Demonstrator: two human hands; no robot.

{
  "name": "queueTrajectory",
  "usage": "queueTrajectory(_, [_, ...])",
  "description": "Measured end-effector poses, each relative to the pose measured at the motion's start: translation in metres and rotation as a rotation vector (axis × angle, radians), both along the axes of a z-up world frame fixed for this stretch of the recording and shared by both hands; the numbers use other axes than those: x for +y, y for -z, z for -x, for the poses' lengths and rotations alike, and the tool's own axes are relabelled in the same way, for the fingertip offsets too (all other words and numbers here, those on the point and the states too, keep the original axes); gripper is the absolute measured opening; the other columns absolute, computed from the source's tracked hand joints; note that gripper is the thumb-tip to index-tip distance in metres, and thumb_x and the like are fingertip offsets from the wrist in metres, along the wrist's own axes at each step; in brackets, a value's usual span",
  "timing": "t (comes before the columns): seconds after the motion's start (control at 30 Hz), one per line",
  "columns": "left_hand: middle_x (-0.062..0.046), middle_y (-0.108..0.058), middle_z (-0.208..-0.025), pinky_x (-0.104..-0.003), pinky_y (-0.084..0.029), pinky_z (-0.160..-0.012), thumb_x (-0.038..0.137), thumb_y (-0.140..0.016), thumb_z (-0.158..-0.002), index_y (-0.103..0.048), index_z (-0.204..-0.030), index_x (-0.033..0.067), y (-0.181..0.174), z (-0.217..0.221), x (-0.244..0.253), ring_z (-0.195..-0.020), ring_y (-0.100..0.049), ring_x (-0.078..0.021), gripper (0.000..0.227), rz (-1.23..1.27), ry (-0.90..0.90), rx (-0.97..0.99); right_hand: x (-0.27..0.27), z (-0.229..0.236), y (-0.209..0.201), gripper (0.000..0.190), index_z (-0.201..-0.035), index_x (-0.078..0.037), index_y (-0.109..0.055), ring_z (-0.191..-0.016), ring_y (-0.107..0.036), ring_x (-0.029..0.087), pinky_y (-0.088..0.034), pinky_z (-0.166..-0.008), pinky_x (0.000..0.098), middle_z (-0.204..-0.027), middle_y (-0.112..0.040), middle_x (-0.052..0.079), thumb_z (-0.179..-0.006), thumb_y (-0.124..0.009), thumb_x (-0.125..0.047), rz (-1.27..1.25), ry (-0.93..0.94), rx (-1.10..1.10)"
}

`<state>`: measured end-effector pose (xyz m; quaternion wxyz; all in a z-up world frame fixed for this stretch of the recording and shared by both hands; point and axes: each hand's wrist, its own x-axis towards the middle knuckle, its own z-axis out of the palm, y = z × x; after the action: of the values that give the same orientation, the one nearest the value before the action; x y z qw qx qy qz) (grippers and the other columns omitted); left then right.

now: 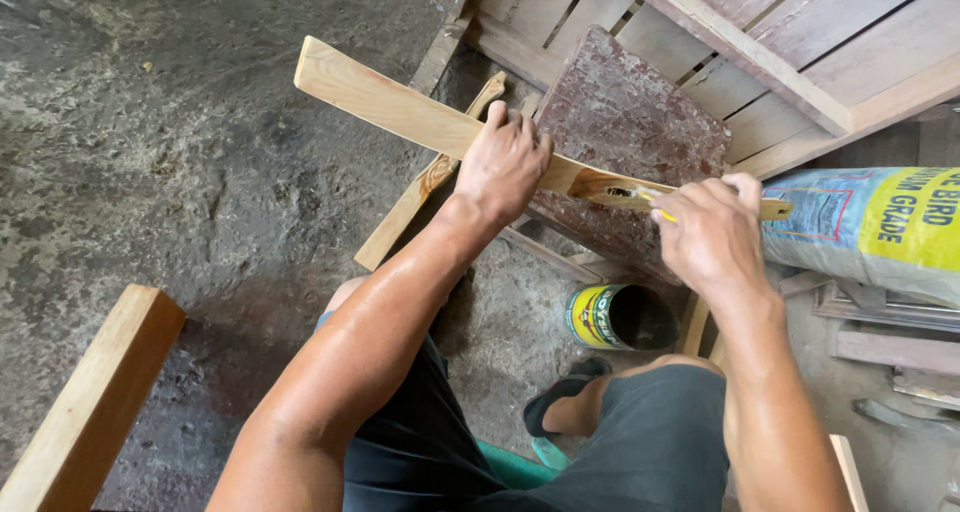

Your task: The person pours a liquid from a small bottle into a can of dark stain, then uses a brush to apply the stain to several carved and plain wooden pieces. The person handles each piece individually, turning them to coat different surfaces.

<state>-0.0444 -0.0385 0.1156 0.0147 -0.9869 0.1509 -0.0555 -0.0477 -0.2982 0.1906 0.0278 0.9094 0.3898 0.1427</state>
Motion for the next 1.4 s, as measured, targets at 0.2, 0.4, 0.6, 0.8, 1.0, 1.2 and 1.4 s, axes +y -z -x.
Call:
queueTrajectory(0.2, [-0.012,-0.067,-0.101,-0.044,-0.033,-0.102,0.020,-0.061,-0.091,-0.064,-0.113,0.0074,0.010,-0.006,0.005,-0.106,-0.061,-0.0259,0.026,0.034,-0.015,-0.013,-0.003,0.002,0.013,0.009,-0.099,-0.013,-0.079,-0.096,-0.067,0.023,-0.040,-0.098,0.0414,-0.100,-0.076,0.004,-0.090,-0.076,-0.013,-0.128,0.009,0.035])
queueTrajectory(0.4, [-0.013,-0.067,-0.099,-0.042,-0.034,-0.099,0.024,-0.066,-0.082,-0.064,-0.118,0.0066,0.019,-0.007,0.011,-0.103,-0.061,-0.0257,0.040,0.107,0.002,-0.041,-0.007,0.005,0.024,0.015,-0.104,-0.012,-0.079,-0.098,-0.069,0.024,-0.042,-0.099,0.0401,-0.101,-0.076,0.005,-0.091,-0.073,-0.007,-0.239,-0.010,0.049])
queueTrajectory(0.6, [-0.007,-0.068,-0.104,-0.041,-0.036,-0.100,0.019,-0.067,-0.090,-0.066,-0.123,0.0180,0.031,-0.012,0.019,-0.104,-0.063,-0.0220,0.034,0.073,-0.048,0.108,-0.017,0.005,0.059,0.008,-0.097,-0.009,-0.078,-0.088,-0.070,0.029,-0.048,-0.088,0.0424,-0.094,-0.075,0.009,-0.092,-0.072,-0.007,-0.526,0.080,0.023])
queueTrajectory(0.8, [-0.005,-0.071,-0.097,-0.043,-0.037,-0.097,0.015,-0.070,-0.073,-0.073,-0.106,0.0213,0.050,-0.002,0.061,-0.104,-0.064,-0.0235,0.034,0.198,-0.124,0.097,-0.074,-0.025,0.132,0.013,-0.107,0.001,-0.076,-0.084,-0.073,0.018,-0.056,-0.079,0.0315,-0.096,-0.076,0.011,-0.097,-0.069,-0.005,-1.143,0.557,0.167])
queueTrajectory(1.0, [-0.003,-0.073,-0.090,-0.043,-0.042,-0.094,0.008,-0.069,-0.073,-0.076,-0.098,0.0214,0.056,0.025,0.111,-0.097,-0.069,-0.0248,0.029,0.311,-0.125,-0.181,-0.143,-0.044,0.144,0.018,-0.112,0.006,-0.074,-0.083,-0.069,0.013,-0.057,-0.079,0.0264,-0.100,-0.075,0.008,-0.098,-0.063,0.002,-1.532,0.505,0.106])
queueTrajectory(1.2, [-0.010,-0.071,-0.082,-0.048,-0.052,-0.072,0.016,-0.081,-0.064,-0.072,-0.087,0.0134,0.082,0.109,0.144,-0.079,-0.069,-0.0336,0.024,0.391,-0.445,-0.065,-0.151,-0.029,0.134,0.017,-0.120,0.007,-0.073,-0.092,-0.069,0.014,-0.056,-0.088,0.0272,-0.107,-0.074,0.010,-0.106,-0.065,0.003,-1.409,0.417,0.216])
queueTrajectory(1.4, [-0.014,-0.072,-0.083,-0.047,-0.056,-0.073,0.012,-0.072,-0.067,-0.070,-0.086,0.0118,0.143,0.164,0.130,-0.078,-0.071,-0.0361,0.019,0.551,-0.771,-0.076,-0.144,-0.017,0.130,0.017,-0.121,0.011,-0.071,-0.099,-0.069,0.014,-0.056,-0.096,0.0261,-0.108,-0.073,0.011,-0.109,-0.061,0.007,-1.349,0.332,0.282])
